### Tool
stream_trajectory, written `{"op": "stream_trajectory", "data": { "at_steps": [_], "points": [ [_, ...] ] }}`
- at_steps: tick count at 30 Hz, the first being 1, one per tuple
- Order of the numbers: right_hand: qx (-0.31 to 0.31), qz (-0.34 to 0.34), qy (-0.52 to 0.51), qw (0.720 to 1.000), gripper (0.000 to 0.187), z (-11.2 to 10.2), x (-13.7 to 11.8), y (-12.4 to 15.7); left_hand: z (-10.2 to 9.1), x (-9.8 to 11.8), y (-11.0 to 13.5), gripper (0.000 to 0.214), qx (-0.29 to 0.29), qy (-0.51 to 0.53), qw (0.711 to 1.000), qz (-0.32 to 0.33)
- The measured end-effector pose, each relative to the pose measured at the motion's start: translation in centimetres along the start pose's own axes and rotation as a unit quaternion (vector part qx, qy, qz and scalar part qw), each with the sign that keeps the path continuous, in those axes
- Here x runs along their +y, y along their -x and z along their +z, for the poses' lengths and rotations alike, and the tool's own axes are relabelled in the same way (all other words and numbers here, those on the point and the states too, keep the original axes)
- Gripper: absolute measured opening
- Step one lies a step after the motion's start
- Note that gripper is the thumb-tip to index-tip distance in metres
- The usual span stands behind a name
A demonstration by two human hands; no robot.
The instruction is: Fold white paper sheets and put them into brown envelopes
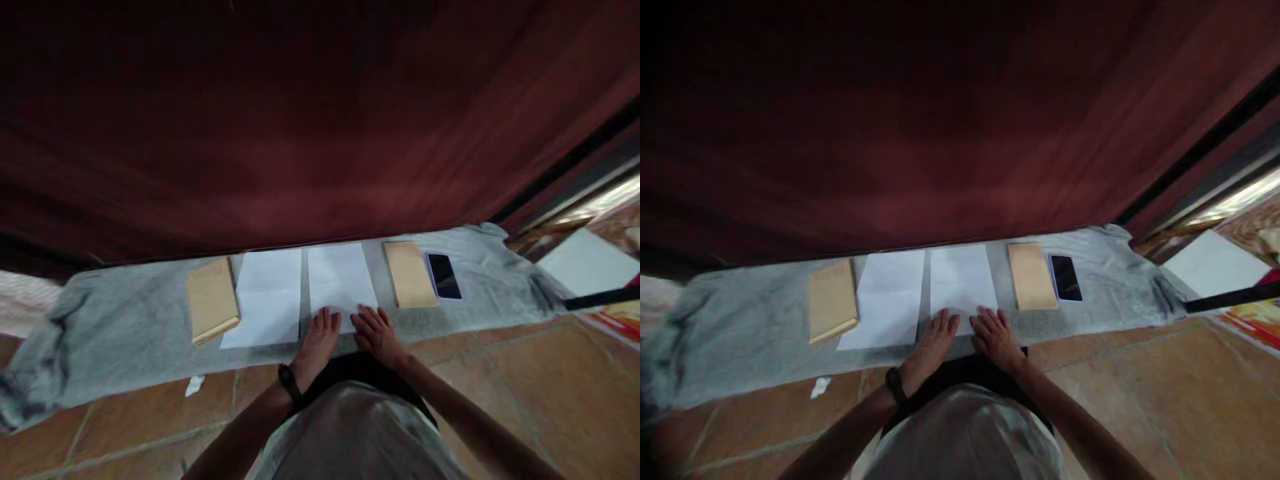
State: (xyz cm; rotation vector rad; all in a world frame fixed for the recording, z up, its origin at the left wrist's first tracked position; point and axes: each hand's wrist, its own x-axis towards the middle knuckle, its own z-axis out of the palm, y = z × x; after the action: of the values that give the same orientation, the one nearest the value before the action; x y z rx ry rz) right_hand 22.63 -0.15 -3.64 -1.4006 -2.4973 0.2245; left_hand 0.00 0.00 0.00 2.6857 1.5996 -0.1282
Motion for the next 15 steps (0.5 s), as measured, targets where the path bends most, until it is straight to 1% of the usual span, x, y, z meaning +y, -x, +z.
{"op": "stream_trajectory", "data": {
  "at_steps": [4,7,9,12,15],
  "points": [
    [0.002,0.001,-0.005,1.0,0.045,-0.1,0.0,0.0,0.9,-0.4,0.0,0.059,-0.015,0.026,1.0,-0.009],
    [0.004,0.003,-0.022,1.0,0.045,-0.1,0.3,-0.1,1.2,-1.3,0.0,0.051,-0.026,0.053,0.998,-0.014],
    [0.002,-0.002,-0.043,0.999,0.045,-0.1,0.8,-0.1,1.2,-1.9,0.0,0.043,-0.016,0.075,0.997,-0.014],
    [0.004,-0.015,-0.084,0.996,0.048,-0.2,1.9,0.1,0.7,-2.4,0.4,0.033,0.017,0.113,0.993,-0.012],
    [0.025,-0.02,-0.123,0.992,0.056,-0.5,3.2,0.6,0.2,-2.5,1.2,0.029,0.042,0.16,0.986,-0.009]
  ]
}}
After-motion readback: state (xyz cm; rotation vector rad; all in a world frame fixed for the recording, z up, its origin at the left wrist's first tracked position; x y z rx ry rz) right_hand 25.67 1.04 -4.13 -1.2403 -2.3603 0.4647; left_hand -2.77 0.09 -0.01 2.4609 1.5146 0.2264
